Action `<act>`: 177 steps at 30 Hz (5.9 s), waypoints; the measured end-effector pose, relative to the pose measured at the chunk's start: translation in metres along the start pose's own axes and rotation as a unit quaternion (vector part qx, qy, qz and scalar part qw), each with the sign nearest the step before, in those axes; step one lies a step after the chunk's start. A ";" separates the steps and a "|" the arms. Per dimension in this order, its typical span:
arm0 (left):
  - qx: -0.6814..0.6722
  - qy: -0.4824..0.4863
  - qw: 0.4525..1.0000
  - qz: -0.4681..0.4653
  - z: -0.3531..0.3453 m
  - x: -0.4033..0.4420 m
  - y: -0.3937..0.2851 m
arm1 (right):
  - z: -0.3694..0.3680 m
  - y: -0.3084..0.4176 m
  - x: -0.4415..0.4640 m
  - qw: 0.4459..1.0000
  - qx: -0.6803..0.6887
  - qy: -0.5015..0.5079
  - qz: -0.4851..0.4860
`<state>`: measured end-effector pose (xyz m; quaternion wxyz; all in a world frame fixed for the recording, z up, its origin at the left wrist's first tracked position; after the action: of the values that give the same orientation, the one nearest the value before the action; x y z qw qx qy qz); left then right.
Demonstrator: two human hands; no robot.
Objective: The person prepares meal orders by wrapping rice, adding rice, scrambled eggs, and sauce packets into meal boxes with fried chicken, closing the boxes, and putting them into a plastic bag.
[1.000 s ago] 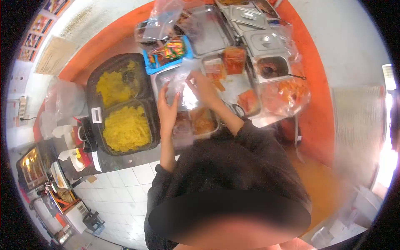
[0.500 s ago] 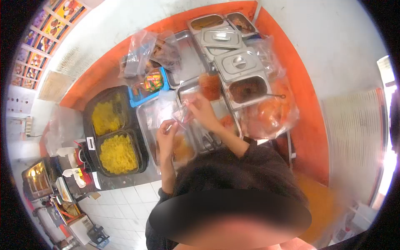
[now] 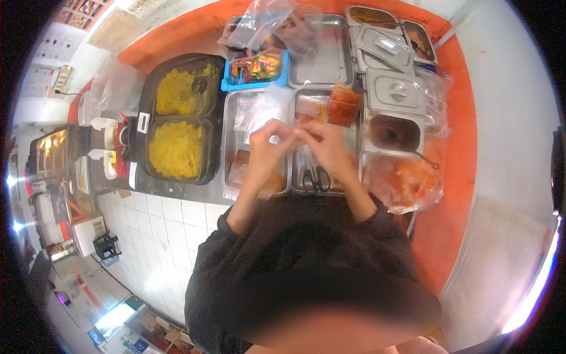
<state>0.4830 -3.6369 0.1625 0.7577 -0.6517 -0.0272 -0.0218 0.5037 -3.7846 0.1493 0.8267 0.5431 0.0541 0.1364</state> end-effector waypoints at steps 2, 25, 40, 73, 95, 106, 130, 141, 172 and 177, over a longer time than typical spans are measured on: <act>-0.056 -0.001 0.998 0.040 0.000 0.002 -0.004 | -0.003 -0.008 -0.001 0.998 0.026 0.030 -0.040; 0.348 0.031 0.931 -0.104 -0.022 -0.009 -0.023 | 0.007 0.021 -0.026 0.899 -0.352 -0.152 0.211; 0.142 0.063 0.958 -0.241 -0.048 0.072 -0.047 | 0.156 0.049 0.075 0.912 -0.334 -0.049 0.234; 0.019 -0.009 0.983 -0.183 -0.109 0.352 -0.010 | 0.279 -0.178 0.261 0.905 -0.397 -0.130 -0.079; -0.019 0.010 0.976 -0.216 -0.134 0.367 -0.002 | 0.290 -0.178 0.211 0.952 -0.160 -0.261 -0.021; 0.004 0.032 0.983 -0.180 -0.142 0.372 0.010 | 0.301 -0.184 0.216 0.943 -0.169 -0.287 -0.010; -0.002 0.049 0.982 -0.185 -0.145 0.370 0.007 | 0.296 -0.096 0.229 0.945 -0.248 -0.212 0.020; -0.016 0.048 0.986 -0.161 -0.144 0.372 0.012 | 0.294 -0.074 0.221 0.868 -0.426 -0.246 0.071; 0.021 0.038 0.988 -0.147 -0.142 0.369 0.005 | 0.270 -0.038 0.202 0.612 -0.687 -0.323 0.222; 0.013 0.035 0.987 -0.156 -0.144 0.369 0.006 | 0.273 -0.047 0.206 0.708 -0.606 -0.325 0.162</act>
<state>0.8533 -3.7770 0.1605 0.7537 -0.6287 -0.1018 -0.1623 0.7735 -3.9851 0.2289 0.9101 -0.0628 -0.4004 0.0867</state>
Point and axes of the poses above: each hand's wrist, its own x-axis towards the middle knuckle, its own z-axis out of the back of the hand, y = z × x, the point moved 4 cm from there along x, towards the middle knuckle, and after that the axes turned 14 degrees about -x, right-handed, at the moved point
